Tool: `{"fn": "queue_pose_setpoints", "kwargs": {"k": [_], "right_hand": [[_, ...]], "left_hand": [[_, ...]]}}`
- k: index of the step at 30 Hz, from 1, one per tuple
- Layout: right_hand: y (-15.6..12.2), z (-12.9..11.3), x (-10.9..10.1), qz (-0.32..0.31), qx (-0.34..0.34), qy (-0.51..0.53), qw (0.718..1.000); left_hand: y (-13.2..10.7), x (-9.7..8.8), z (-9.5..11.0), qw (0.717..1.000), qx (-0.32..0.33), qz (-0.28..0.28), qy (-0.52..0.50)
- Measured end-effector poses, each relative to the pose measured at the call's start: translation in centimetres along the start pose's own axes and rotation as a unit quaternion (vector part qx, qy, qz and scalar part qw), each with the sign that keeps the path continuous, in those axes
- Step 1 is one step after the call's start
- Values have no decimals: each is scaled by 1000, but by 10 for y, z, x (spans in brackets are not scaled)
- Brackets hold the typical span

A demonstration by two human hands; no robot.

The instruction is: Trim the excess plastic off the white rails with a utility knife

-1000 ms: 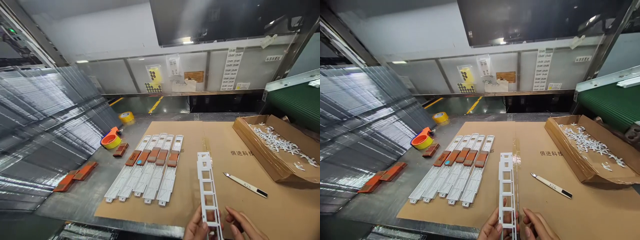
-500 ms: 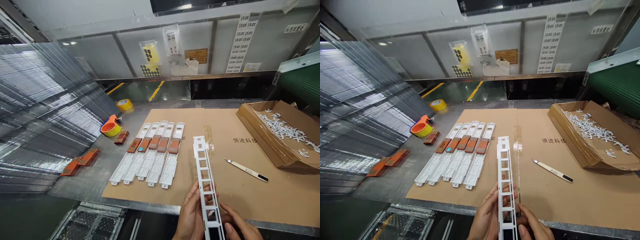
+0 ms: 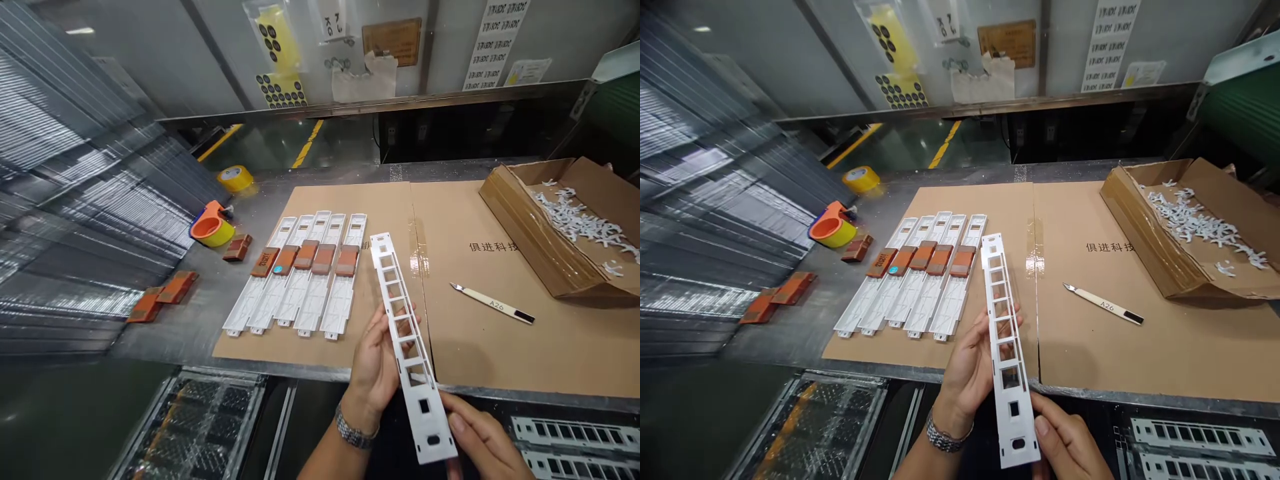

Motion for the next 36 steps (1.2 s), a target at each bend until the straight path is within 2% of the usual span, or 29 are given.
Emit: {"fn": "queue_pose_setpoints", "kwargs": {"k": [5,10,18,22,24,28,31,36], "right_hand": [[3,-2,2,-16,-11,67,998],[4,-3,2,-42,-16,87,995],[5,-5,0,-47,-29,76,996],[7,-7,1,-11,-15,46,999],[11,-7,2,12,-13,34,999],[24,-5,7,10,-56,-19,998],[29,-3,8,25,-62,-29,997],[22,-13,7,-7,-58,5,998]], "left_hand": [[3,3,3,1000,10,5,-2],[5,2,2,1000,17,11,-2],[4,4,2,1000,15,8,-4],[3,7,1,1000,25,14,-2],[3,9,-3,999,37,23,2],[0,14,-12,995,82,59,13],[-3,16,-17,991,111,75,-4],[-1,11,-17,992,103,74,-13]]}}
Point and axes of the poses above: each hand's wrist, its own y-axis towards the middle knuckle, its own x-axis out of the palm, z = x × y, the point moved 2 cm from there along y, towards the middle knuckle, and after that the axes turned 13 degrees about -x, right-handed, at the moved point
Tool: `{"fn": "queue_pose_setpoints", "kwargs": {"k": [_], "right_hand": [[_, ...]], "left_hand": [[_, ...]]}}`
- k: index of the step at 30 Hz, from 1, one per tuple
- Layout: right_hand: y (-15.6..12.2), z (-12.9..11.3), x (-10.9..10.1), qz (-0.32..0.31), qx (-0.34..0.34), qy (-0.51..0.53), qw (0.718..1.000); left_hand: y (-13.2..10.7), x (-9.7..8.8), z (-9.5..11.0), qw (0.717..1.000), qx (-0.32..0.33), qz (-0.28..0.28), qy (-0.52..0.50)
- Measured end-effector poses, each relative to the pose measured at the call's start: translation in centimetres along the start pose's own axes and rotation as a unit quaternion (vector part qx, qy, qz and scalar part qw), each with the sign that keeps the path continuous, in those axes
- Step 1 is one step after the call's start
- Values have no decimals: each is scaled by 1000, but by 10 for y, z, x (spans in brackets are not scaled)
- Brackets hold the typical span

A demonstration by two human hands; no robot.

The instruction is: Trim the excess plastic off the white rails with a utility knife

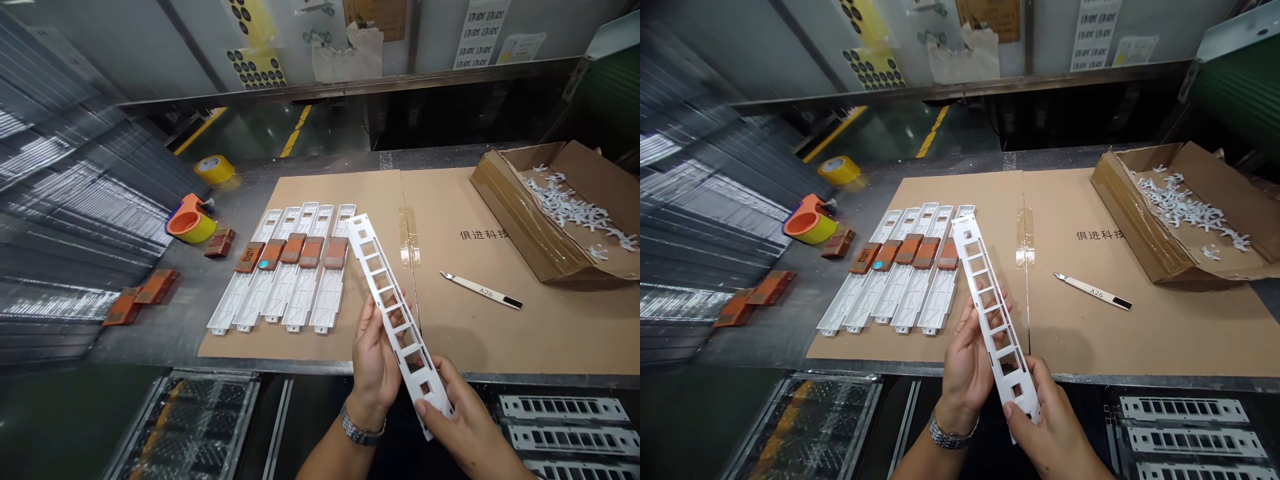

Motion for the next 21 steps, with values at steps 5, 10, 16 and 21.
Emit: {"fn": "queue_pose_setpoints", "kwargs": {"k": [5,10,16,21], "right_hand": [[-8,-11,-4,-35,-6,36,999],[-10,-13,-7,-57,-15,67,996],[-13,-7,-10,-57,-17,55,997],[-15,-3,-13,-52,-22,49,997]], "left_hand": [[5,-2,3,999,-29,-21,-21],[7,-2,4,998,-40,-37,-22],[8,-3,5,997,-51,-43,-34],[7,-1,5,997,-52,-45,-47]]}}
Point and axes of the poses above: each hand's wrist, its own y-axis towards the middle knuckle, its own x-axis out of the palm, z = x × y, the point moved 2 cm from there along y, towards the middle knuckle, and after that the axes turned 13 degrees about -x, right-handed, at the moved point
